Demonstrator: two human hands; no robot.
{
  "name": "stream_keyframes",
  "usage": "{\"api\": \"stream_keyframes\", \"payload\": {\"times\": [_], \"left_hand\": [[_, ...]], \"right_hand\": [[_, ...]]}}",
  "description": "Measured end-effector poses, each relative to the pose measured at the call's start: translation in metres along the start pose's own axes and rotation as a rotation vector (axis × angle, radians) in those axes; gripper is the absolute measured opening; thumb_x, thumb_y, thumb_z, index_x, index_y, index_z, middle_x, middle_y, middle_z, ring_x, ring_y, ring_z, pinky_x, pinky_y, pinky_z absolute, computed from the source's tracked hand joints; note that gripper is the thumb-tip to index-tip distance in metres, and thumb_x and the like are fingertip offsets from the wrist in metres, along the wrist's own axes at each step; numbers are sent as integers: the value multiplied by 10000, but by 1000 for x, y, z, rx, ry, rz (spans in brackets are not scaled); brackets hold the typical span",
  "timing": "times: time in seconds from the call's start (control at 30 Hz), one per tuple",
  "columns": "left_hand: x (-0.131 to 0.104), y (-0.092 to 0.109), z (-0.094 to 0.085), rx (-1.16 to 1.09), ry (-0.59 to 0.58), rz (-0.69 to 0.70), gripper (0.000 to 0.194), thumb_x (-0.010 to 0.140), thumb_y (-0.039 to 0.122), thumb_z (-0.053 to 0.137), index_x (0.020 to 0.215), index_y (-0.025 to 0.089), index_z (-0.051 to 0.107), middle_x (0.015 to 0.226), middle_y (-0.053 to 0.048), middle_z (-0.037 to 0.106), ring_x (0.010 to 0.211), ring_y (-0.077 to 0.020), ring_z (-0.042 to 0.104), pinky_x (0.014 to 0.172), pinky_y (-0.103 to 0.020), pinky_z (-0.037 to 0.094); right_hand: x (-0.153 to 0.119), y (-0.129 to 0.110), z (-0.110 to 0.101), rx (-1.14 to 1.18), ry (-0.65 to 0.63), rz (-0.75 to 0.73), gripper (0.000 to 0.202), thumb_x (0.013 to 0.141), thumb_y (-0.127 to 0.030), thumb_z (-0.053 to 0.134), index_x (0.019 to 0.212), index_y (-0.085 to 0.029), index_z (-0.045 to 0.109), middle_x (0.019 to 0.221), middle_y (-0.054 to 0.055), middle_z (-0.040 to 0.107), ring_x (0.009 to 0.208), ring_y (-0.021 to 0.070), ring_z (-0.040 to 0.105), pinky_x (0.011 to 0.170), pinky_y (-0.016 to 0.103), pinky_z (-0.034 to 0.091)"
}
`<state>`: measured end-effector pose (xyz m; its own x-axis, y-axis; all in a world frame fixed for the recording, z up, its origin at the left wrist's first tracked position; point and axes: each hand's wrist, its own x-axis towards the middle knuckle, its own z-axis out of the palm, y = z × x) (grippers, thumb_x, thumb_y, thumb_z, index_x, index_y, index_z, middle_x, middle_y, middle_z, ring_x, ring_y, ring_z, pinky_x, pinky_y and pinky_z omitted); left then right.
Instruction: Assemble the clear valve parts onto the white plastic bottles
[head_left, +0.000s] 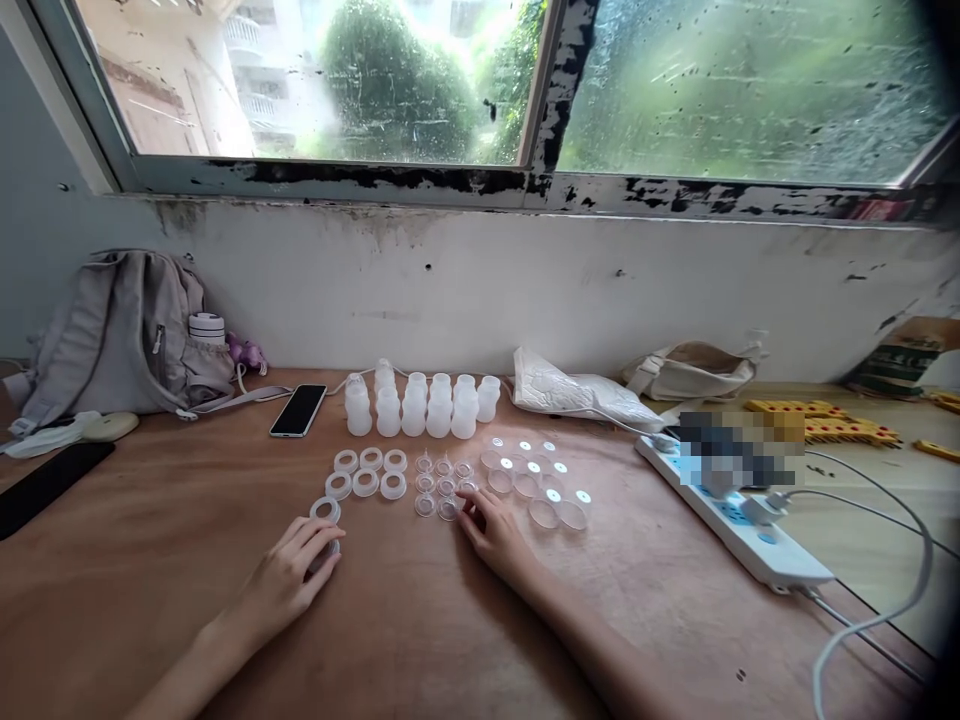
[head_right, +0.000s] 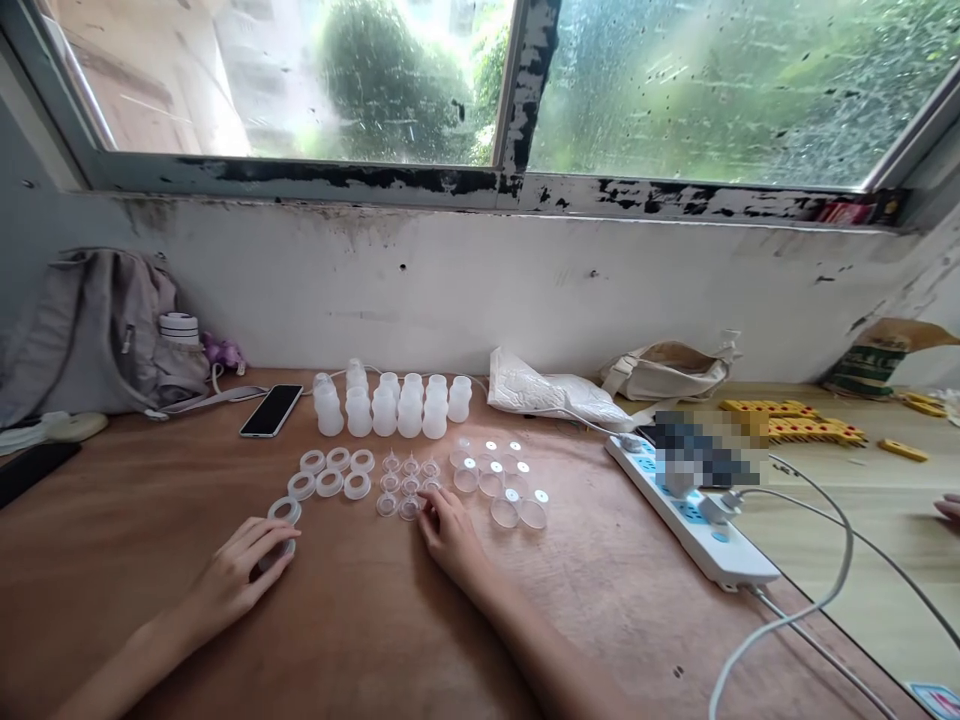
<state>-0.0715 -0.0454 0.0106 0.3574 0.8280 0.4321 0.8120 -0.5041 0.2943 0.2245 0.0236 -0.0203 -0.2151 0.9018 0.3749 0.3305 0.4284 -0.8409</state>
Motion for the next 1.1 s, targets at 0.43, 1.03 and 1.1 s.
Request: {"api": "stream_keyframes", "payload": {"times": [0.43, 1.03, 1.1], "left_hand": [[66, 61, 40, -411, -84, 20, 213, 830, 289, 487, 1034, 248, 533, 1019, -40, 588, 943, -194, 541, 853, -360, 455], [66, 79, 69, -864, 9, -256, 310, 755, 300, 597, 1062, 282, 558, 1093, -19, 506, 1015, -183, 538, 875, -328, 474], [66, 79, 67, -798, 14, -249, 308, 744, 306, 612, 1046, 266, 567, 1069, -24, 541, 1027, -192, 531, 907, -349, 442]], "right_hand": [[-2, -3, 0, -63, 66, 9, 167, 762, -256, 574, 925, -251, 539, 755, 22, 567, 622, 160, 530, 585, 287, 426], [-21, -25, 7, -211, -54, -329, 356, 777, -70, 428, 1103, -213, 419, 858, 55, 570, 680, 145, 555, 609, 271, 488], [-24, -29, 5, -176, -91, -338, 391, 774, -58, 417, 1132, -215, 401, 907, 65, 583, 712, 147, 571, 642, 275, 492]]}}
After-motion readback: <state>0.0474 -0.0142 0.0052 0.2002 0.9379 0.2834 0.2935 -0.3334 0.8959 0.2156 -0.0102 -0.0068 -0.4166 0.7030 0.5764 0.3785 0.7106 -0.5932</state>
